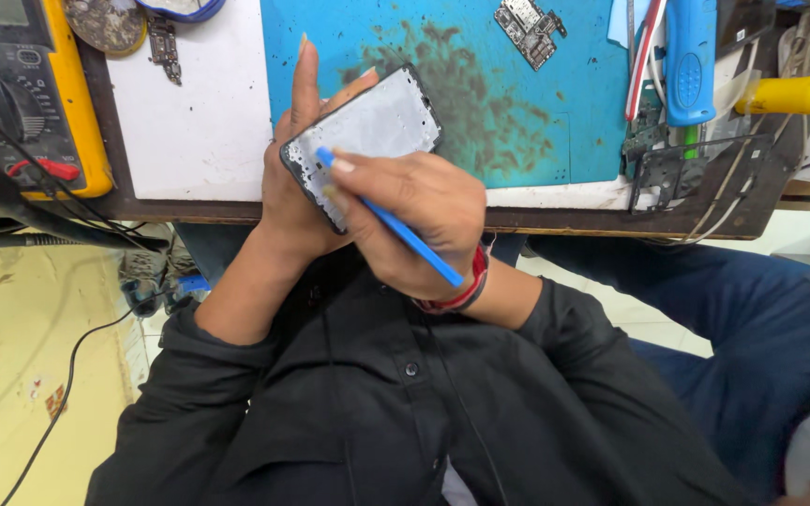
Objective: The person holds a phone back cover and uses a blue utility knife to scrape old adhesive residue off its inner surface, rotating the cover to work along the edges. They briefly wipe the surface with a small sponge and continue scraping the remaining residue.
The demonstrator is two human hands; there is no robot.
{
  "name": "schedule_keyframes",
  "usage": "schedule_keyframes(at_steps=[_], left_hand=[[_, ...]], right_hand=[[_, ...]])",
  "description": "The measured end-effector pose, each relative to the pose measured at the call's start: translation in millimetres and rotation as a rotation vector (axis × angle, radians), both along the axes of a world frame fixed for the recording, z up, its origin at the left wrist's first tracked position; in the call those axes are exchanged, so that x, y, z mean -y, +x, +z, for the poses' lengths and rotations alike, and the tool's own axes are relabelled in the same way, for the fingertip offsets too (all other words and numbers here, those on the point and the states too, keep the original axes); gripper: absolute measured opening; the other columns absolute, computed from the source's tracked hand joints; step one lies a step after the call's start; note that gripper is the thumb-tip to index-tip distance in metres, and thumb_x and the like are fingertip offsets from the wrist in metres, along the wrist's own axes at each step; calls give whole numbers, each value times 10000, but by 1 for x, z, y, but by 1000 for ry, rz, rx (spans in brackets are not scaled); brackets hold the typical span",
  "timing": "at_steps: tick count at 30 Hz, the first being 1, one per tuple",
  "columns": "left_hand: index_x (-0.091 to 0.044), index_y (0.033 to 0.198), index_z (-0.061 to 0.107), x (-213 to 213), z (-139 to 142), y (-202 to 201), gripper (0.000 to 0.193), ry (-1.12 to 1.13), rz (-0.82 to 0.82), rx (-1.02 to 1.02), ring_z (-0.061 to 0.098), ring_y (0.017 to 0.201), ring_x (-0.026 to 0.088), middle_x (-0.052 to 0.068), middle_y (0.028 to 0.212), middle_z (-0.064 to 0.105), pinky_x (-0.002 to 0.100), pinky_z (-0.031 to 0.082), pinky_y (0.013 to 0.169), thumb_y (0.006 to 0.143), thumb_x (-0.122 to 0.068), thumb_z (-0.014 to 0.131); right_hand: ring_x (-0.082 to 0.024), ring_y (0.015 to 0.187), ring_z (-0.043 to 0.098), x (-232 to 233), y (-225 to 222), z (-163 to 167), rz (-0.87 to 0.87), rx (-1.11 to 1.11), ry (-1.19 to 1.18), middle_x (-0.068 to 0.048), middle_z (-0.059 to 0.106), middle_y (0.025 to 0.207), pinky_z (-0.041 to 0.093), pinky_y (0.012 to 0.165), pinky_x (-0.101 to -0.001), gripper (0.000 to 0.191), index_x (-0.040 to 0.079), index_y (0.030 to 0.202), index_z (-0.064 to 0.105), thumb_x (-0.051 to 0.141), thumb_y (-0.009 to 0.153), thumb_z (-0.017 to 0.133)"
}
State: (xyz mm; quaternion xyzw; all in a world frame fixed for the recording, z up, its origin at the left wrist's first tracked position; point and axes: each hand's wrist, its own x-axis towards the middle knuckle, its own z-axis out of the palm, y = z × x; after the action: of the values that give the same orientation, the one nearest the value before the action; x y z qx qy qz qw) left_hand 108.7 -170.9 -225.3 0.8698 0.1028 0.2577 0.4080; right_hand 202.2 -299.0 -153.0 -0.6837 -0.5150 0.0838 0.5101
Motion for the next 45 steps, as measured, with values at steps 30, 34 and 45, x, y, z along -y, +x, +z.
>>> schedule_keyframes(at_steps=[30,34,45], left_hand=[[-37,1514,391,4,3,-4,903,-128,-3,148,567,1312,310,143,1453,509,380,512,1115,871,-279,977],[-34,1497,413,8,3,-5,867,-138,5,142,572,1311,297,136,1423,498,379,503,1131,875,-258,975],[-52,1567,286,36,-2,-5,1016,-288,78,184,610,1275,250,128,1419,515,337,531,1084,854,-194,995]], right_hand=[[-273,923,726,25,49,-14,-415,-1155,775,-147,750,1126,586,836,-428,710,40,1251,628,612,1022,274],[-191,765,631,45,59,-26,-232,-1084,681,-101,694,934,503,705,-342,693,-77,1290,608,559,1175,359],[-121,814,678,50,36,-45,-215,-629,1,-138,752,1070,555,753,-256,310,-58,1310,677,168,1102,631]])
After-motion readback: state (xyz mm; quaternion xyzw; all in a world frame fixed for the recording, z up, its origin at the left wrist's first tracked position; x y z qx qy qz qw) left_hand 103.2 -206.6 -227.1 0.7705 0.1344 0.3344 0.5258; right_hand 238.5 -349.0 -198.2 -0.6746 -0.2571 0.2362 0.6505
